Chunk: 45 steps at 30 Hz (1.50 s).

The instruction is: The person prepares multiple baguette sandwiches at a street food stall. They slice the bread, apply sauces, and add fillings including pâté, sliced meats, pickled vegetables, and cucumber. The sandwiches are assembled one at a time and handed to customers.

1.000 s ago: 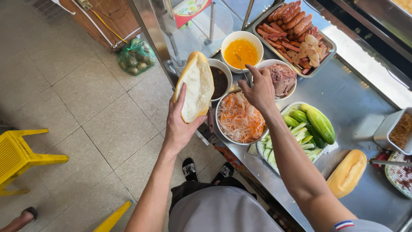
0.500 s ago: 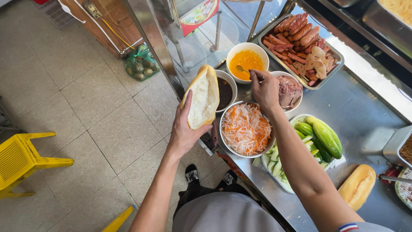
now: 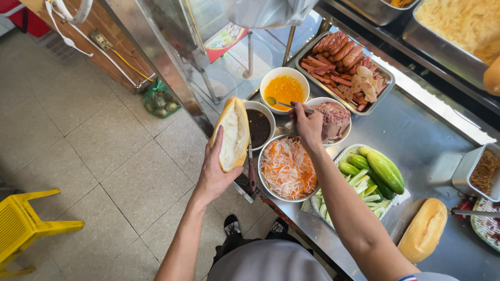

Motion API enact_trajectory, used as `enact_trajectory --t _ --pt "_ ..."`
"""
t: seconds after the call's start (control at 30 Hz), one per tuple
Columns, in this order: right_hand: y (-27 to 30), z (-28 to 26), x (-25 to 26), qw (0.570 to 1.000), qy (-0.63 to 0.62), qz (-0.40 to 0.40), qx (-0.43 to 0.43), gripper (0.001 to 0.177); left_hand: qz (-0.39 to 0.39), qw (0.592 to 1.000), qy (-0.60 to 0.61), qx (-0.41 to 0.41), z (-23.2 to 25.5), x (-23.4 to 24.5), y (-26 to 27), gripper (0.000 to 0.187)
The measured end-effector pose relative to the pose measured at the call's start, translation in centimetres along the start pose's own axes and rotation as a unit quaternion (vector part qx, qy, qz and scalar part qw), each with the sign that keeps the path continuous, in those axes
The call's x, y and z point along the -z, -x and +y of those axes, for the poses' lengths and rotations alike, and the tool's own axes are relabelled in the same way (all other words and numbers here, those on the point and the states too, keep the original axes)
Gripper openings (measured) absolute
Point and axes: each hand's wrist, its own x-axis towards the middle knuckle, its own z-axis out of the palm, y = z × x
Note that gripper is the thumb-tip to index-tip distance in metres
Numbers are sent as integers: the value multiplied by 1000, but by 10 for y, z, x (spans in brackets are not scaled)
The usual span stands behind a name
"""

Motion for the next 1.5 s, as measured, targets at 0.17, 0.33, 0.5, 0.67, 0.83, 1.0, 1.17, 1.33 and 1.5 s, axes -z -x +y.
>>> enact_trajectory --t 0.17,0.33,0.5,0.67,0.83,1.0,1.17,1.33,1.5 --pt "-1 5 7 950 -273 34 -146 31 -29 998 0 47 -6 -12 -24 119" --pt "39 -45 29 941 -316 9 -122 33 -40 999 -22 9 1 -22 -47 121" --pt "89 -88 28 989 74 -61 112 28 -85 993 -69 39 23 -29 -49 127" --pt "115 -94 26 836 323 -157 415 33 -56 996 -62 -30 31 -29 -39 130" --pt "157 -91 46 833 245 -296 398 32 -38 995 -90 -22 23 -15 -46 132" --pt "101 -115 60 959 135 -231 98 24 -79 991 -96 -57 30 -11 -30 129" --pt "62 -124 45 950 224 -115 185 24 -104 988 -102 -51 38 -13 -20 126" --pt "82 -78 30 984 68 -30 161 25 -73 992 -96 -44 40 -14 -23 117" --pt "33 -40 13 926 239 157 246 21 -37 996 -71 -40 37 -24 -34 118"
